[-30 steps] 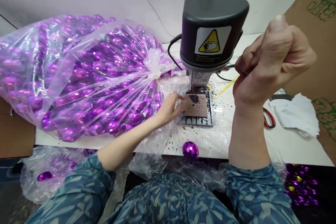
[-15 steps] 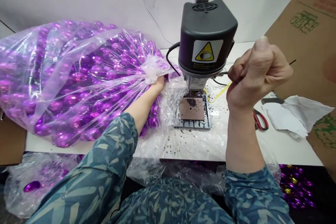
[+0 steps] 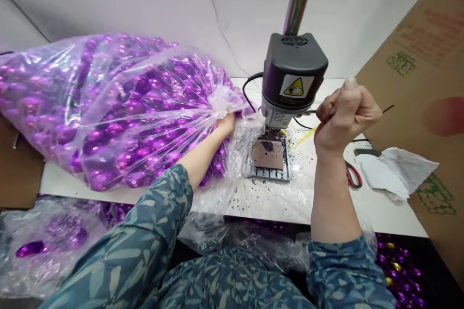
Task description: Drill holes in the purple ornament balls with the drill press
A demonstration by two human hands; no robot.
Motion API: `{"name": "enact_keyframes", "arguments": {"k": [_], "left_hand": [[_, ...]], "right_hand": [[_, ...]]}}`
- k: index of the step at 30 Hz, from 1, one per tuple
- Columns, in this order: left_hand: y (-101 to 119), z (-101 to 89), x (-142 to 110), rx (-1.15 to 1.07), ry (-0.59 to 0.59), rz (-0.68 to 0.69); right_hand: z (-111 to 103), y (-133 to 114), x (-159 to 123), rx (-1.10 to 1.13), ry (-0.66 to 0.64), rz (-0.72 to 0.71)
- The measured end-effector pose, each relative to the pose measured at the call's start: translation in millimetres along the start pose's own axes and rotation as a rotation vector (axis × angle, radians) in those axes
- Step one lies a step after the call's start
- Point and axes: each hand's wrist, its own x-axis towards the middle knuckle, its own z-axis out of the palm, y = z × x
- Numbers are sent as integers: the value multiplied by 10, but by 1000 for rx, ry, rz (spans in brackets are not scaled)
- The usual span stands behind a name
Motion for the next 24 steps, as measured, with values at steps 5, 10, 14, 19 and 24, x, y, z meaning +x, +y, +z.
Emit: {"name": "enact_keyframes", "arguments": {"k": [5, 10, 14, 19, 24], "left_hand": [[220, -18, -514, 29, -44, 11], [356, -127, -861, -18, 24, 133], [406, -441, -1075, -109, 58, 330], [-144, -915, -1892, -106, 404, 523], [-1297, -911, -2952, 44, 809, -136]], "right_hand": [[14, -52, 47, 18, 12, 37], [23, -53, 81, 18, 1, 62], [12, -68, 98, -1, -8, 81], [12, -94, 111, -10, -4, 86], [23, -96, 114, -9, 7, 110]]}}
